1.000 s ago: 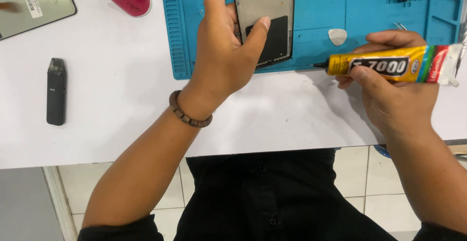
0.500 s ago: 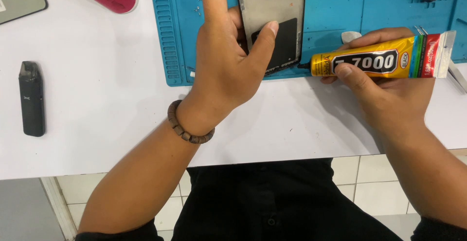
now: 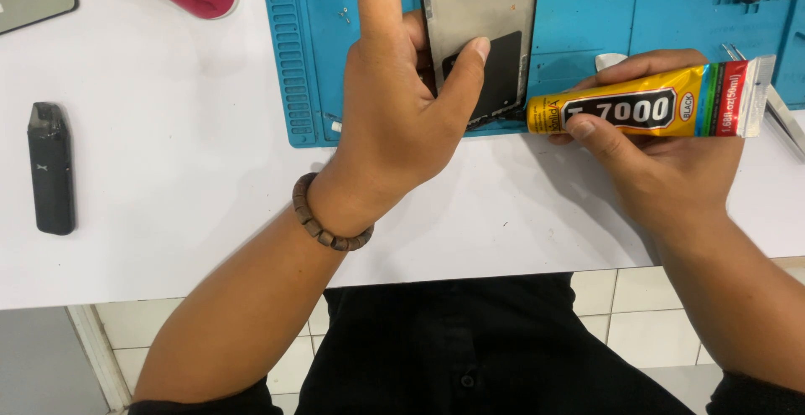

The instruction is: Applying adhesive to a mobile phone frame and assembling the screen and internal components during a repair process.

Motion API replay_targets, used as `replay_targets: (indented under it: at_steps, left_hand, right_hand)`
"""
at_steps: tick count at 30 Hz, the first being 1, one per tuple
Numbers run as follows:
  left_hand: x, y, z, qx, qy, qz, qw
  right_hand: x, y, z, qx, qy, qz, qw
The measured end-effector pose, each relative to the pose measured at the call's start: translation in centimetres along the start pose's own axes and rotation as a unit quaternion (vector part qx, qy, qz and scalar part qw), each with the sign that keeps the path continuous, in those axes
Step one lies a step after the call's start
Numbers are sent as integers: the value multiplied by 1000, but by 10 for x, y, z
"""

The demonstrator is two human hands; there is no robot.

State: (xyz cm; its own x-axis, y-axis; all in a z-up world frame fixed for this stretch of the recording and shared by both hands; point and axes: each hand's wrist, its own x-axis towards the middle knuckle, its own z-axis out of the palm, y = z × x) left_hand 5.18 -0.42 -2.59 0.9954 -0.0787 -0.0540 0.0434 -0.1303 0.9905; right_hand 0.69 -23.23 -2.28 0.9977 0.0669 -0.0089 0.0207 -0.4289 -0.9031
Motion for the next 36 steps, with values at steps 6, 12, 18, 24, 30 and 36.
replay_targets:
  at_steps: [6,12,18,24,30,36]
  left_hand:
    - [0,1,-1,-3,-4,4,1000]
    - [0,-3,0,13,1,2,1000]
    - [0,0,0,4,-1,-10,1000]
    - [0,-3,0,2,-1,6,1000]
    - [0,0,-1,15,2,7,1000]
    - [-2,-2,-1,25,1,13,1000]
  right_hand:
    - [-1,4,-1,-5,-2,-9,1000]
    - [-2,7,-3,-17,1,-14,1000]
    - [-2,3,-1,-15,4,-4,1000]
    - [-2,0,-1,-3,1,1,1000]
    - [-5,-1,1,28,3,-13,1000]
    - [-11,4,1,-6,28,-36,999]
